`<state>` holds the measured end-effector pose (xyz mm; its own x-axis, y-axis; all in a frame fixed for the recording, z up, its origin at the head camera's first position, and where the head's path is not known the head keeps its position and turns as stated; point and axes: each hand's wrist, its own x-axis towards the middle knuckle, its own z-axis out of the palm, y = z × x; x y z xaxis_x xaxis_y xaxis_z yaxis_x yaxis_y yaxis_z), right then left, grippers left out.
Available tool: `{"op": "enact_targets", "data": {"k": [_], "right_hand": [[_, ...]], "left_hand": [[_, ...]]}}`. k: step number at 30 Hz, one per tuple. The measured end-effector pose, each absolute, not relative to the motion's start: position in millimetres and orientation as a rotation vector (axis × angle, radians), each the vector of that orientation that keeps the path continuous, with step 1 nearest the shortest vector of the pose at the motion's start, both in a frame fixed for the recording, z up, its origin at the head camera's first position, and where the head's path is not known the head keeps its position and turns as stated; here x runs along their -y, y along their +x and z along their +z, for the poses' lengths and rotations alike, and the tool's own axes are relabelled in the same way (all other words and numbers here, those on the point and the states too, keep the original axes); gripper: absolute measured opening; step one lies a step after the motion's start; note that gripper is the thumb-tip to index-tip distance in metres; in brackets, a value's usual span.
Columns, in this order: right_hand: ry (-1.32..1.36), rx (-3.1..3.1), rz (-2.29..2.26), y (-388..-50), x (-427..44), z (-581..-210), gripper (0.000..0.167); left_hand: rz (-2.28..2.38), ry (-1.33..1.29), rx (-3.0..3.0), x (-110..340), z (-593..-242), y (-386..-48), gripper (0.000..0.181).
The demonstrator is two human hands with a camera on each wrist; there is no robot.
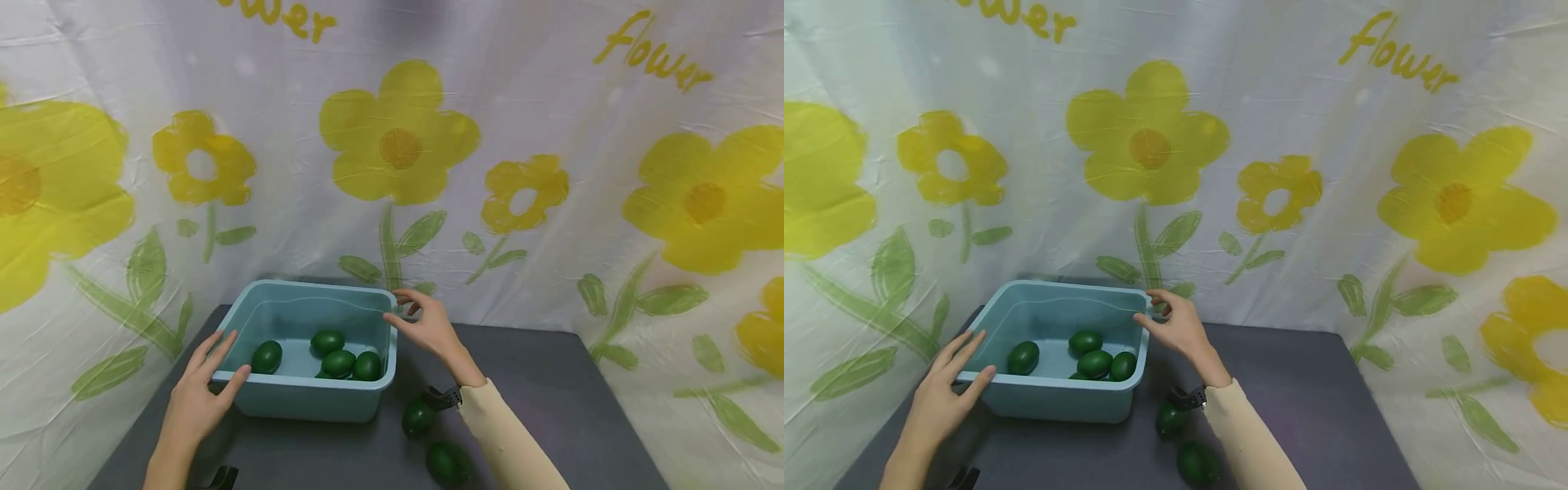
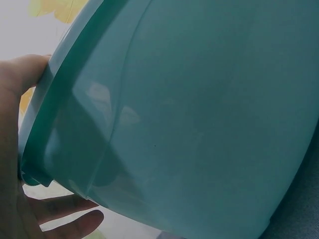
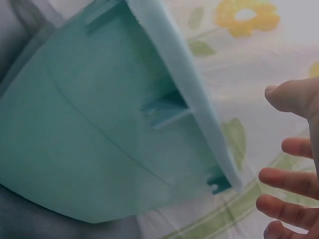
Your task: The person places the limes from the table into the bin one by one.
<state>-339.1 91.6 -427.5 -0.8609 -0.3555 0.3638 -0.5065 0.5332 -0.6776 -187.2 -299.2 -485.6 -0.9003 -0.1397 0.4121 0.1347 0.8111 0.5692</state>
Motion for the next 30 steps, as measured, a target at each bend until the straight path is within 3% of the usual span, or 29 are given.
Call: {"op": "enact_targets", "data": {"k": [18, 30], "right_hand": [[0.503, 2.425, 1.302, -317, -156, -427, 0.05], [0.428, 2.408, 1.227, -299, -192, -453, 0.049]], "left_hand": [[-0.854, 0.009, 2.542, 299, -486, -186, 0.072], [-0.838, 0.01, 2.539, 298, -486, -185, 0.072]]}}
